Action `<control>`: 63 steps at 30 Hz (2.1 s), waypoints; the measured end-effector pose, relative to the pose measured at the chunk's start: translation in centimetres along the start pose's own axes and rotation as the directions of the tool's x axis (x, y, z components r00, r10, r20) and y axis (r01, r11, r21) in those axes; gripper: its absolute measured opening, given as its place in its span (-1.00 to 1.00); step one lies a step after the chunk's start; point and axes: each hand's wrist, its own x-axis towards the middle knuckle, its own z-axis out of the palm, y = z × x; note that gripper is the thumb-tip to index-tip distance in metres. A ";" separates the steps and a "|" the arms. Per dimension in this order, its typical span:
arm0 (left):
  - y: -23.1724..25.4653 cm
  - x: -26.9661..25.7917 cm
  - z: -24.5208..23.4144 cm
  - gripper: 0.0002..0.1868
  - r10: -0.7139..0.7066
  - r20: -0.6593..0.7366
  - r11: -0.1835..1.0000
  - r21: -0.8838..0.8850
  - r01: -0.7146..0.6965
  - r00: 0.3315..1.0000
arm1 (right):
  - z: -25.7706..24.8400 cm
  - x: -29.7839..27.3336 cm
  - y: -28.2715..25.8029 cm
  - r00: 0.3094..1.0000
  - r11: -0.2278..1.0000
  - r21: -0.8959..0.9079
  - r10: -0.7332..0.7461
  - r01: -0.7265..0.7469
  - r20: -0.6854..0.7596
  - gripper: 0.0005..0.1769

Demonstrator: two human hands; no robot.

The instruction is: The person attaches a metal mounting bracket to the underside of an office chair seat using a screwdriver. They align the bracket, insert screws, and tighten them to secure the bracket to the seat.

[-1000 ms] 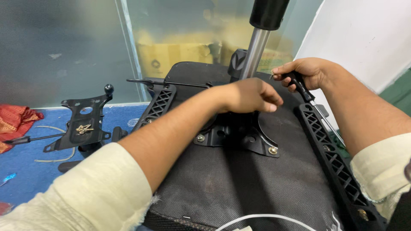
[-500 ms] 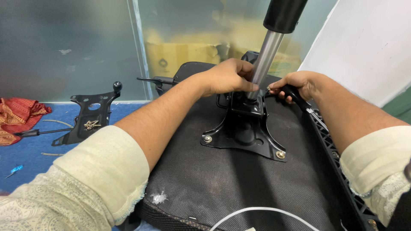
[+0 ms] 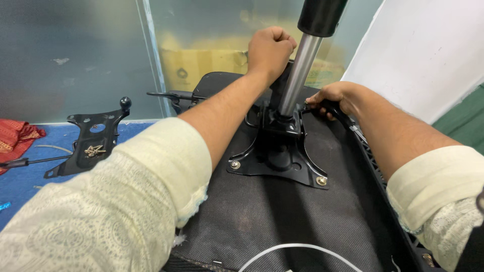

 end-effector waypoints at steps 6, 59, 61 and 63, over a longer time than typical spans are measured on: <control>0.0 4.4 1.9 -0.59 0.055 0.756 0.821 0.338 -0.460 0.652 | 0.0 -0.6 0.4 0.998 0.998 -0.001 -0.057 0.057 0.002 -0.68; 0.7 -9.8 9.8 -0.65 -0.334 0.636 0.486 0.749 -0.451 0.696 | 0.0 0.3 1.7 0.987 0.977 0.153 -0.135 0.147 -0.084 -0.79; 0.5 -9.8 9.9 -0.60 -0.326 0.622 0.479 0.758 -0.443 0.712 | 0.0 0.1 1.8 0.987 0.969 0.189 -0.153 0.158 -0.039 -0.82; 0.3 -9.8 10.0 -0.58 -0.348 0.610 0.485 0.767 -0.420 0.712 | 0.1 0.1 1.7 0.989 0.977 0.163 -0.128 0.139 -0.075 -0.78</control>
